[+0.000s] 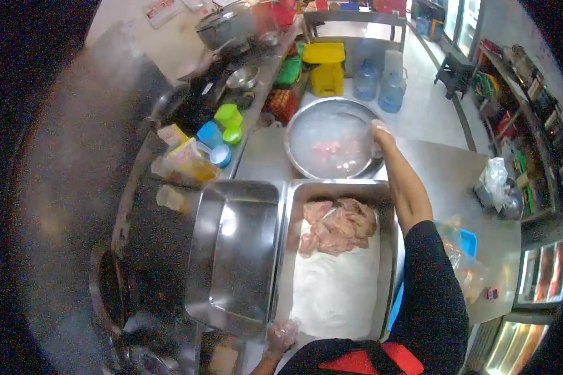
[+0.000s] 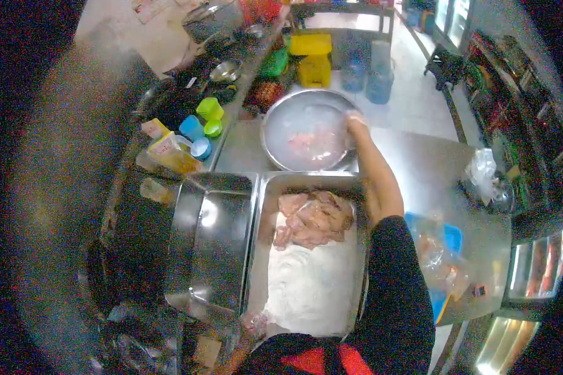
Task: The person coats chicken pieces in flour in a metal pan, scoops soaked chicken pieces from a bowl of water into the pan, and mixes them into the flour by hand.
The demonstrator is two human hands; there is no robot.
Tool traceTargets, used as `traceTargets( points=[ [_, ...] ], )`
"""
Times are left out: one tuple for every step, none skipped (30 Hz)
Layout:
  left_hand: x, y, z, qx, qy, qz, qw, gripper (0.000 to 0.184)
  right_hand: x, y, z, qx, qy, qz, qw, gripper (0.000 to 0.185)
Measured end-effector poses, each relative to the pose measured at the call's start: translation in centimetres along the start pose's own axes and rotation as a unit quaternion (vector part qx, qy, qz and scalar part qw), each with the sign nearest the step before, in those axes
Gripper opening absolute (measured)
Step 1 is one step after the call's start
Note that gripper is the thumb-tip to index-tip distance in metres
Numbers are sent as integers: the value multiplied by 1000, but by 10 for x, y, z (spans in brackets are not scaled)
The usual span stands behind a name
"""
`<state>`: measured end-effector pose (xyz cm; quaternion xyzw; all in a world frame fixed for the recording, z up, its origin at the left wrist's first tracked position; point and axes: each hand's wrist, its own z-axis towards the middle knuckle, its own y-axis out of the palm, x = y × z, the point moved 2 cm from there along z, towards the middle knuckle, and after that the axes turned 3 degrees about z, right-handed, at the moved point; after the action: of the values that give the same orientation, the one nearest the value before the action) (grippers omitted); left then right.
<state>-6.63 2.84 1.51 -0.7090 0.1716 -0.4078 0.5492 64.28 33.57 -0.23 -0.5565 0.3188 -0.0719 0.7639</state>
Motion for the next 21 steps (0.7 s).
traceTargets(
  points=[
    [-2, 3, -2, 3, 26, 38, 999, 24, 11, 16, 8, 46, -54, -21, 997, 28],
    [2, -6, 4, 3, 43, 59, 997, 25, 18, 22, 0, 40, -41, 191, 980, 25],
    [8, -19, 4, 40, 63, 63, 995, 26, 22, 29, -7, 34, -27, 396, 917, 22],
    [-1, -6, -4, 26, 38, 52, 998, 27, 22, 33, -10, 29, -16, 582, 813, 19],
    [-17, 20, -19, 11, 12, 39, 999, 29, 21, 37, -11, 17, -42, 644, 764, 17],
    [-24, 35, -30, -4, -15, 26, 1000, 31, 22, 41, -12, 1, -65, 702, 709, 14],
    [-16, 25, -25, 32, 29, 117, 992, 31, 21, 46, -8, -20, -126, 658, 742, 13],
    [-1, 3, -10, 68, 70, 206, 974, 32, 16, 43, -11, -42, -185, 609, 770, 11],
    [10, -9, -6, 102, 110, 294, 944, 33, 21, 43, -18, -52, -87, 598, 795, 11],
    [-4, 6, -20, 54, 176, 355, 917, 32, 20, 38, -29, -63, 13, 582, 811, 12],
    [-3, 2, -23, 55, 157, 290, 942, 31, 24, 45, -33, -72, 109, 560, 818, 14],
    [-4, 0, -18, 60, 138, 226, 962, 30, 18, 46, -34, -3, 24, 397, 917, 13],
    [-4, -5, -9, 67, 121, 160, 977, 29, 4, 29, -49, 16, -1, 238, 971, 13],
    [-3, -11, -2, 72, 103, 93, 988, 28, -13, 7, -68, 21, -23, 80, 996, 13],
    [-3, -15, 4, 76, 87, 26, 993, 27, -23, -8, -81, 15, -39, 1, 999, 13],
    [-10, -1, -2, 92, 68, -5, 993, 26, -31, -19, -90, 21, -62, -72, 995, 13],
    [-18, 13, -8, 109, 50, -37, 992, 25, -36, -26, -95, 34, -82, -118, 989, 14],
    [-43, 56, -23, 140, 31, -30, 989, 23, -33, -26, -101, 88, -119, -97, 984, 12],
    [-67, 97, -38, 170, 11, -24, 985, 21, -28, -24, -107, 140, -156, -80, 975, 10],
    [-38, 51, -20, 146, -21, -81, 986, 20, -24, -23, -109, 195, -191, -60, 960, 9],
    [-1, -6, 3, 125, -56, -138, 981, 19, -31, -36, -118, 165, -55, 139, 975, 8]
  ],
)
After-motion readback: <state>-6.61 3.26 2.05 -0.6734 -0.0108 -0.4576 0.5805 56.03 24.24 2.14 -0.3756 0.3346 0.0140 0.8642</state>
